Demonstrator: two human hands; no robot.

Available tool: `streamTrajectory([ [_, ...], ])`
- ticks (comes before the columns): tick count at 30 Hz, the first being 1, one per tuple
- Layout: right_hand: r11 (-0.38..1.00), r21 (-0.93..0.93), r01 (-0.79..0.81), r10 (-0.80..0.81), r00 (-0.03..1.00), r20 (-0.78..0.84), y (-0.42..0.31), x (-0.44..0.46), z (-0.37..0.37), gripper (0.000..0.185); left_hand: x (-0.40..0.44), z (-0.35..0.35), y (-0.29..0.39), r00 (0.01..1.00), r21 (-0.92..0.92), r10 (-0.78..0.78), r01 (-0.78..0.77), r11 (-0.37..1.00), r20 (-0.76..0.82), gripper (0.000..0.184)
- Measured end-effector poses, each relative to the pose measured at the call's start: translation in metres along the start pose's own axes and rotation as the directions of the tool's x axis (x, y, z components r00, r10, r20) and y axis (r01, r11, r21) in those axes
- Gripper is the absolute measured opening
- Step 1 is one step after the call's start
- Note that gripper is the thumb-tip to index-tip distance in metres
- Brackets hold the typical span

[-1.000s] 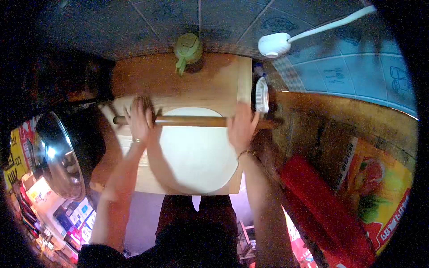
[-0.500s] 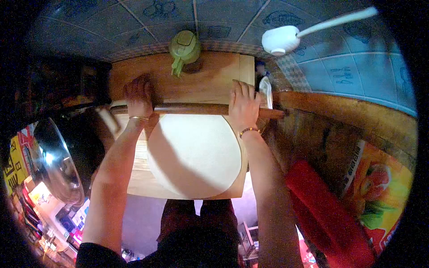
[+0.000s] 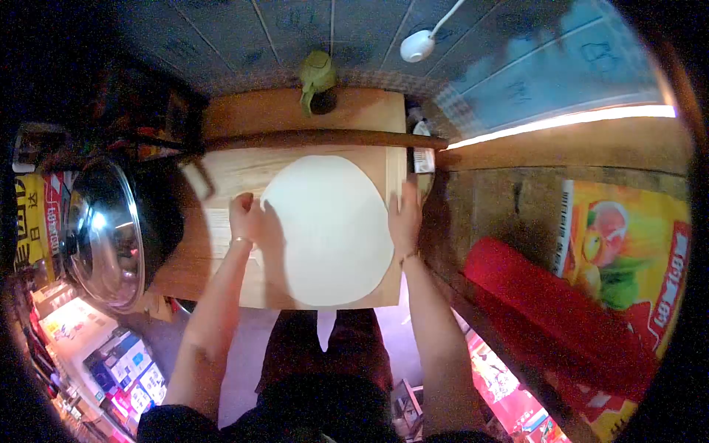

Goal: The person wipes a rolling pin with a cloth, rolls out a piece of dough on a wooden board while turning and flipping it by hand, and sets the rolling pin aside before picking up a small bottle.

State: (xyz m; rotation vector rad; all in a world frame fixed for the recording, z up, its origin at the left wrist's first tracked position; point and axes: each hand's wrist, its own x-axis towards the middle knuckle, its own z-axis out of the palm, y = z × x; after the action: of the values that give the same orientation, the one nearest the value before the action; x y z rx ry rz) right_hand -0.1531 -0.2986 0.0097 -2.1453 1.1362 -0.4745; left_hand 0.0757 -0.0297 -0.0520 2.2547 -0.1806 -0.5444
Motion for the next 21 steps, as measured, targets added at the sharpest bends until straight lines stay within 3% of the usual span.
streamTrajectory([
  [1, 0.984, 0.05, -0.171, 0.169, 0.984, 0.053, 0.014, -0.023, -0.008, 0.029, -0.015, -0.005, 0.05, 0.997, -0.027, -0.063, 0.062, 0.998, -0.043, 0.022],
  [2, 0.975, -0.05, -0.216, 0.221, 0.968, 0.118, 0.02, -0.048, -0.014, 0.029, -0.017, -0.007, 0.067, 0.998, -0.042, -0.055, 0.053, 0.998, -0.041, 0.022],
  [4, 0.956, -0.15, -0.252, 0.276, 0.945, 0.173, 0.034, -0.065, -0.013, 0.028, -0.015, -0.01, 0.086, 0.983, 0.423, -0.079, 0.002, 0.906, 0.165, 0.017],
  [5, 0.922, -0.06, -0.381, 0.382, 0.878, 0.289, 0.041, -0.067, -0.012, 0.029, -0.01, -0.002, 0.069, 0.981, 0.557, 0.162, -0.194, 0.808, 0.107, 0.016],
  [6, 0.861, 0.017, -0.508, 0.457, 0.788, 0.412, 0.047, -0.068, -0.01, 0.03, -0.006, 0.002, 0.051, 0.981, 0.558, 0.166, -0.193, 0.807, 0.1, 0.016],
  [7, 0.829, 0.111, -0.549, 0.465, 0.785, 0.41, 0.038, -0.071, -0.014, 0.029, -0.004, -0.001, 0.04, 0.975, 0.229, 0.136, -0.175, 0.958, 0.176, 0.017],
  [8, 0.83, 0.117, -0.545, 0.46, 0.788, 0.409, 0.036, -0.079, -0.015, 0.029, 0.0, -0.002, 0.026, 0.956, -0.125, 0.138, -0.108, 0.986, 0.26, 0.017],
  [9, 0.742, 0.284, -0.607, 0.474, 0.775, 0.418, 0.034, -0.089, -0.017, 0.027, 0.003, -0.007, 0.01, 0.93, -0.278, 0.091, 0.013, 0.96, 0.357, 0.02],
  [10, 0.626, 0.437, -0.645, 0.486, 0.762, 0.428, 0.033, -0.101, -0.021, 0.025, -0.003, -0.012, 0.016, 0.928, -0.282, 0.099, 0.006, 0.959, 0.358, 0.02],
  [11, 0.291, 0.587, -0.755, 0.463, 0.648, 0.605, 0.029, -0.117, -0.026, 0.032, -0.015, -0.024, 0.028, 0.871, -0.299, -0.073, 0.245, 0.922, 0.487, 0.023],
  [12, 0.295, 0.607, -0.738, 0.423, 0.67, 0.609, 0.028, -0.139, -0.023, 0.036, -0.027, -0.037, 0.039, 0.759, -0.279, -0.228, 0.475, 0.834, 0.61, 0.026],
  [13, 0.3, 0.628, -0.719, 0.38, 0.693, 0.612, 0.025, -0.159, -0.015, 0.04, -0.031, -0.047, 0.046, 0.678, -0.16, -0.299, 0.526, 0.835, 0.672, 0.031],
  [14, 0.306, 0.624, -0.719, 0.378, 0.693, 0.614, 0.012, -0.172, -0.007, 0.04, -0.033, -0.051, 0.053, 0.679, -0.167, -0.298, 0.53, 0.832, 0.671, 0.031],
  [16, 0.112, 0.572, -0.812, 0.419, 0.561, 0.714, -0.022, -0.182, -0.007, 0.046, -0.037, -0.051, 0.063, 0.715, 0.231, -0.317, 0.219, 0.948, 0.623, 0.033],
  [17, 0.048, 0.548, -0.835, 0.427, 0.513, 0.745, -0.036, -0.179, -0.011, 0.048, -0.031, -0.048, 0.06, 0.676, 0.234, -0.304, 0.196, 0.952, 0.671, 0.034],
  [19, 0.56, 0.343, -0.754, 0.337, 0.585, 0.737, -0.054, -0.141, -0.019, 0.052, -0.029, -0.057, 0.077, 0.665, 0.165, -0.259, 0.202, 0.965, 0.701, 0.035],
  [20, 0.541, 0.408, -0.736, 0.236, 0.598, 0.766, -0.057, -0.12, -0.029, 0.051, -0.029, -0.062, 0.089, 0.653, 0.098, -0.211, 0.206, 0.974, 0.727, 0.037],
  [21, 0.514, 0.472, -0.716, 0.13, 0.609, 0.782, -0.061, -0.097, -0.041, 0.049, -0.009, -0.046, 0.055, 0.639, -0.014, -0.183, 0.291, 0.957, 0.747, 0.033],
])
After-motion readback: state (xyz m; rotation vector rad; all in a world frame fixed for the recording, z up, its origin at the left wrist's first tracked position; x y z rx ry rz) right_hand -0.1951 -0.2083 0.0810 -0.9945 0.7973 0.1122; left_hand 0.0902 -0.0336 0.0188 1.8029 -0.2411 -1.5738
